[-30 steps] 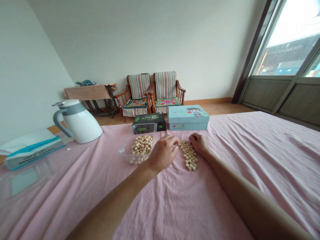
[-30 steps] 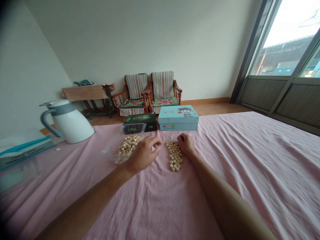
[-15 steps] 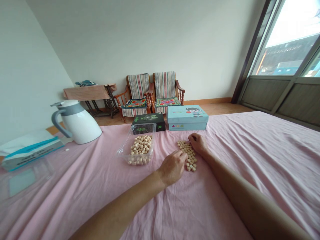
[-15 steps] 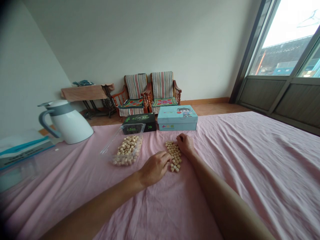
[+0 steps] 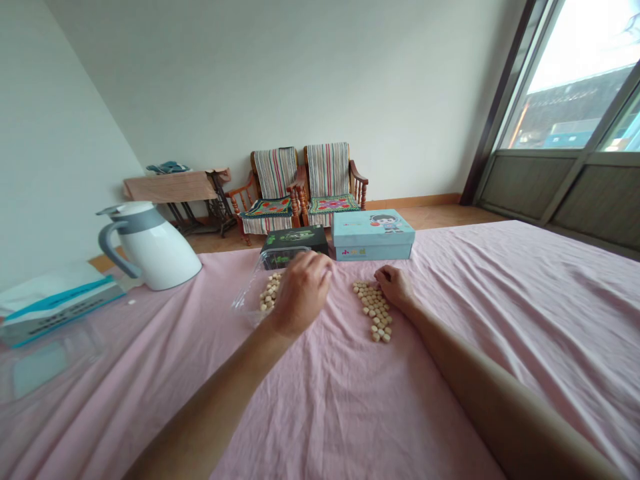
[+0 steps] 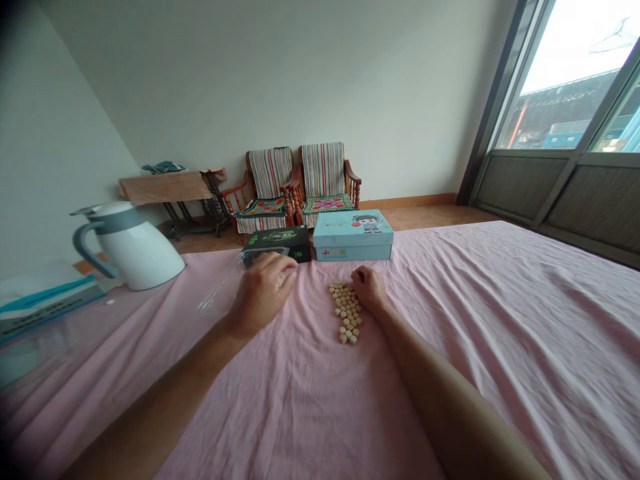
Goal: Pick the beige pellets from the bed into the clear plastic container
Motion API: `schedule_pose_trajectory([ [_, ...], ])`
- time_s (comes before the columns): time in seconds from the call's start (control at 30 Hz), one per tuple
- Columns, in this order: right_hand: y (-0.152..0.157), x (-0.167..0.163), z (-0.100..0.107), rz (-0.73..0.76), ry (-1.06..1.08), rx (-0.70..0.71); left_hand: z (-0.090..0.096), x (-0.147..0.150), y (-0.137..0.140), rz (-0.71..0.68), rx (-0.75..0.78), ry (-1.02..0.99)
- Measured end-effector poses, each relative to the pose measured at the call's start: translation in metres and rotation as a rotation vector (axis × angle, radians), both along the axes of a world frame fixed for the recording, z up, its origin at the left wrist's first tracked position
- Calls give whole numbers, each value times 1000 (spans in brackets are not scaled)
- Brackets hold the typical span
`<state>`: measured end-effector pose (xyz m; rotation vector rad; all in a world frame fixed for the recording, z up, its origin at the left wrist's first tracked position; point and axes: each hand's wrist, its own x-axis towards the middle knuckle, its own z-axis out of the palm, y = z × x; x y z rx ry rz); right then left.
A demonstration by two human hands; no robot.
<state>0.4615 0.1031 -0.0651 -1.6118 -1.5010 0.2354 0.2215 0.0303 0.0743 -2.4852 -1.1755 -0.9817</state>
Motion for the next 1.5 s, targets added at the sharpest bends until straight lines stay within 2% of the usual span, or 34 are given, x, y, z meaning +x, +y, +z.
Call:
schedule_pose_trajectory([
  [0.07,0,0,-1,2,-11,16,-21,19,-10,-182,-168,66],
  [0.13,1,1,-2,6,-13,29,-43,36,-21,-258,-277,156],
  [0.2,1,1,-2,7,-7,30,-61,47,-29,-257,-319,210],
  [0.3,1,0,-2,2,-2,12,-78,53,-35,-253,-347,228],
  [0.47,0,-1,1,-3,3,4,-88,52,-34,-266,-369,196],
  [0.57,0,0,0,-5,10,2,-79,49,-30,-250,-362,186],
  [0.67,1,0,0,-3,3,5,-53,37,-20,-187,-257,161],
  [0.83,1,0,0,3,-7,11,2,-7,8,130,18,92],
  [0.9,0,-1,1,-1,-4,2,13,-21,15,236,104,57],
  [0.97,0,-1,2,-8,2,-9,14,-24,16,233,127,15],
  [1.07,-1,-1,2,-11,2,-13,-2,-6,6,22,5,10],
  [1.2,1,0,1,0,-11,11,-41,31,-13,-273,-230,157],
  [1.37,2,0,-1,4,-4,25,-82,49,-24,-305,-355,254],
  [1.5,3,0,-2,-1,-5,30,-90,50,-25,-320,-348,232],
])
